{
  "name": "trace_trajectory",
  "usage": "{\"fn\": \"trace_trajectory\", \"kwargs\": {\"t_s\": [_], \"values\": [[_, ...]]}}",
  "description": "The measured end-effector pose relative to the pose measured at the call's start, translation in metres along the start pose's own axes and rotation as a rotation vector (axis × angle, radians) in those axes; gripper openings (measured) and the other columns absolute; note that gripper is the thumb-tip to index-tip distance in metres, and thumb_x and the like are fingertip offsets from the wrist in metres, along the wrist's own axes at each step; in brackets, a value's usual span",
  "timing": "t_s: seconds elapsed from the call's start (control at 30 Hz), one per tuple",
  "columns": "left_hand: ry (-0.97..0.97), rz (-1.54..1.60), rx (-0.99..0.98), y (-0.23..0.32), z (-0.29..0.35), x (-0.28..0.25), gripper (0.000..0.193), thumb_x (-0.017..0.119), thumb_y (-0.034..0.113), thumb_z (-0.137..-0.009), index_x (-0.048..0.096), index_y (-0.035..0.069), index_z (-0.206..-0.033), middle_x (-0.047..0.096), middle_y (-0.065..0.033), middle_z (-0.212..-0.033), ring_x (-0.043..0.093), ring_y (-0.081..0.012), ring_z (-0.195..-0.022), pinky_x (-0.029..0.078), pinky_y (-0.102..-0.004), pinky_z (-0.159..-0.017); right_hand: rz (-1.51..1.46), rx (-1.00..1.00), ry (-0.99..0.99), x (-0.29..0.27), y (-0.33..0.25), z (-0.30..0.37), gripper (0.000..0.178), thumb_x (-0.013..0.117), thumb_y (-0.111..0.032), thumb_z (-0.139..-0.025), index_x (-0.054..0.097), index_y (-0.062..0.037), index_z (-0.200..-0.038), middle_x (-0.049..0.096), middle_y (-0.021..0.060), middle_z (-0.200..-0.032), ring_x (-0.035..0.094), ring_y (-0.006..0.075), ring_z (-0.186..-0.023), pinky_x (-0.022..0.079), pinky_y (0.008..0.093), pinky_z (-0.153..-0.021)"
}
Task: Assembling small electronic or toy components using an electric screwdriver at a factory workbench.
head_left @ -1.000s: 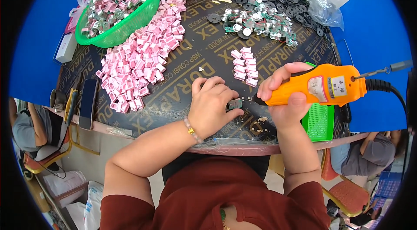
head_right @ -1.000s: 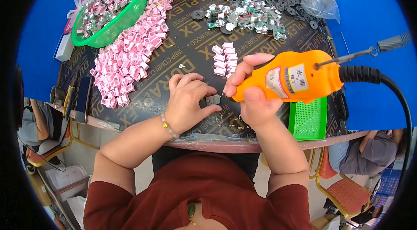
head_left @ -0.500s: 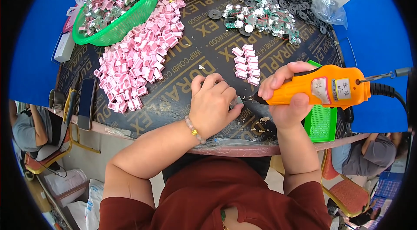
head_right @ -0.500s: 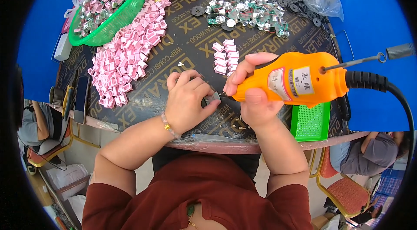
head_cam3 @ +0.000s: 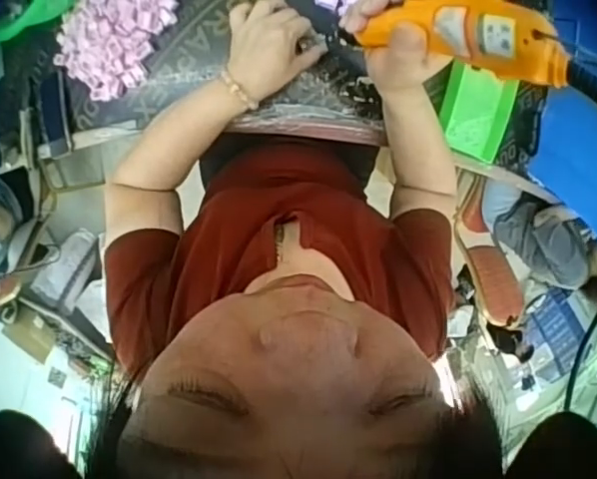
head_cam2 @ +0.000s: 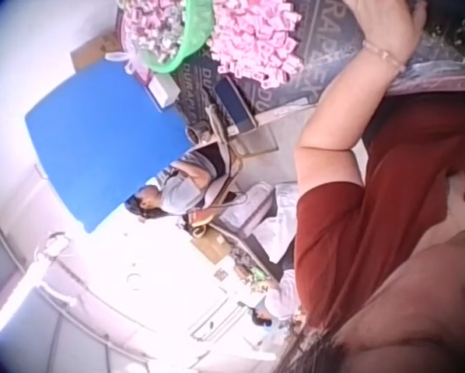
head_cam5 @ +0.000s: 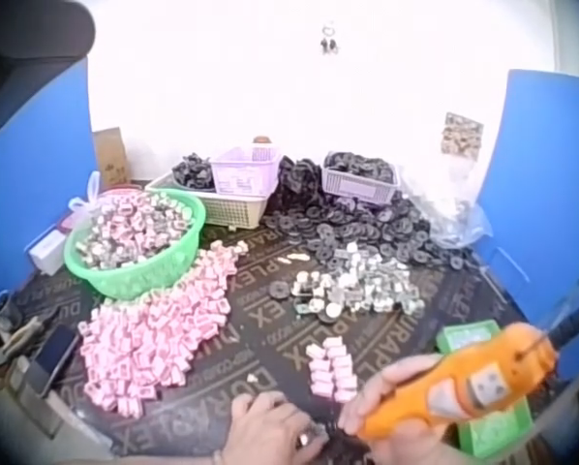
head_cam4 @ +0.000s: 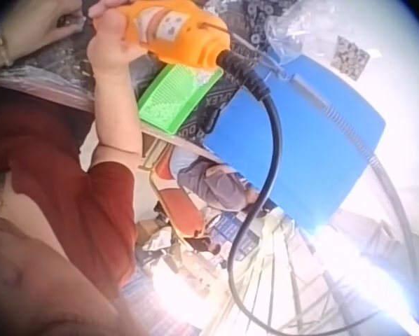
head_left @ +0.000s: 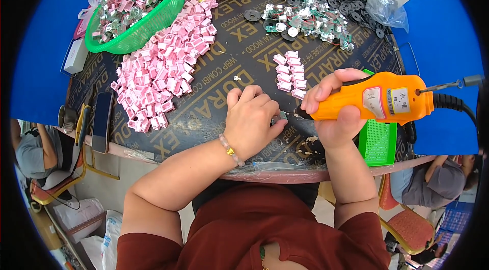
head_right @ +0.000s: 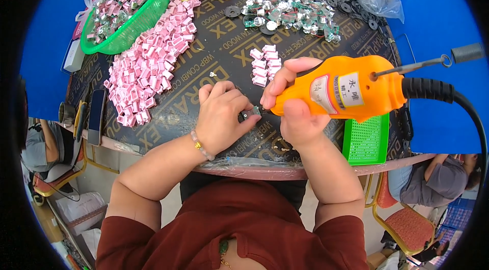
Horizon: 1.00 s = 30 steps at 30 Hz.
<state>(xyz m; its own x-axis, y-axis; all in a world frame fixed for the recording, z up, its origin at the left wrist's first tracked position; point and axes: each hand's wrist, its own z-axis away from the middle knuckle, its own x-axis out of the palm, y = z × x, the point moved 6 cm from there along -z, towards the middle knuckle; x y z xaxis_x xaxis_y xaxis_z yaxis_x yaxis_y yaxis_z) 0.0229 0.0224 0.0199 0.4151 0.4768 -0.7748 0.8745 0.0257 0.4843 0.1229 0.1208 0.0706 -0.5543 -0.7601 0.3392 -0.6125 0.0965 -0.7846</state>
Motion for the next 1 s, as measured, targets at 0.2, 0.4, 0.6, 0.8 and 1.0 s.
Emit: {"fn": "trace_trajectory", "kwargs": {"t_s": [0.2,0.4,0.6,0.8,1.0], "values": [[0.001,-0.002,-0.001,0.000,0.000,0.002,0.020,0.078,0.023,-0.064,0.064,0.012,-0.073,0.061,-0.0003,-0.079,0.053,-0.0226,-0.095,0.032,-0.0400,-0.083,0.011,-0.001,-0.007,0.003,0.004,-0.002,0.057,0.068,-0.043,-0.084,0.043,-0.0047,-0.118,0.054,0.0097,-0.082,0.057,0.0167,-0.063,0.051,0.0309,-0.057],[0.001,0.008,0.001,0.000,0.001,0.002,0.021,0.078,0.022,-0.064,0.063,0.011,-0.073,0.061,-0.0008,-0.079,0.053,-0.0228,-0.095,0.032,-0.0392,-0.083,0.011,0.003,-0.014,0.002,0.004,-0.002,0.058,0.069,-0.043,-0.083,0.043,-0.0047,-0.118,0.054,0.0098,-0.082,0.056,0.0170,-0.062,0.050,0.0308,-0.056],[-0.002,0.011,0.001,-0.001,0.001,0.003,0.021,0.078,0.022,-0.064,0.063,0.011,-0.073,0.061,-0.0012,-0.079,0.054,-0.0220,-0.095,0.033,-0.0388,-0.083,0.069,0.051,-0.039,0.005,0.010,0.001,0.058,0.066,-0.050,-0.084,0.043,-0.0065,-0.115,0.054,0.0101,-0.081,0.057,0.0182,-0.061,0.052,0.0339,-0.056],[-0.002,0.004,0.012,-0.001,0.001,0.004,0.022,0.078,0.023,-0.064,0.063,0.011,-0.075,0.061,-0.0018,-0.080,0.054,-0.0218,-0.095,0.033,-0.0387,-0.083,0.096,0.127,-0.065,0.014,0.012,0.000,0.056,0.070,-0.048,-0.081,0.043,-0.0071,-0.108,0.054,0.0100,-0.080,0.057,0.0186,-0.061,0.051,0.0348,-0.056],[0.003,0.021,0.000,-0.002,0.001,0.002,0.026,0.078,0.026,-0.064,0.065,0.013,-0.082,0.060,0.0000,-0.082,0.053,-0.0218,-0.096,0.032,-0.0392,-0.085,-0.112,0.031,-0.012,0.004,0.002,0.002,0.051,0.073,-0.034,-0.082,0.046,-0.0033,-0.111,0.056,0.0111,-0.081,0.057,0.0183,-0.064,0.050,0.0301,-0.060]]}}
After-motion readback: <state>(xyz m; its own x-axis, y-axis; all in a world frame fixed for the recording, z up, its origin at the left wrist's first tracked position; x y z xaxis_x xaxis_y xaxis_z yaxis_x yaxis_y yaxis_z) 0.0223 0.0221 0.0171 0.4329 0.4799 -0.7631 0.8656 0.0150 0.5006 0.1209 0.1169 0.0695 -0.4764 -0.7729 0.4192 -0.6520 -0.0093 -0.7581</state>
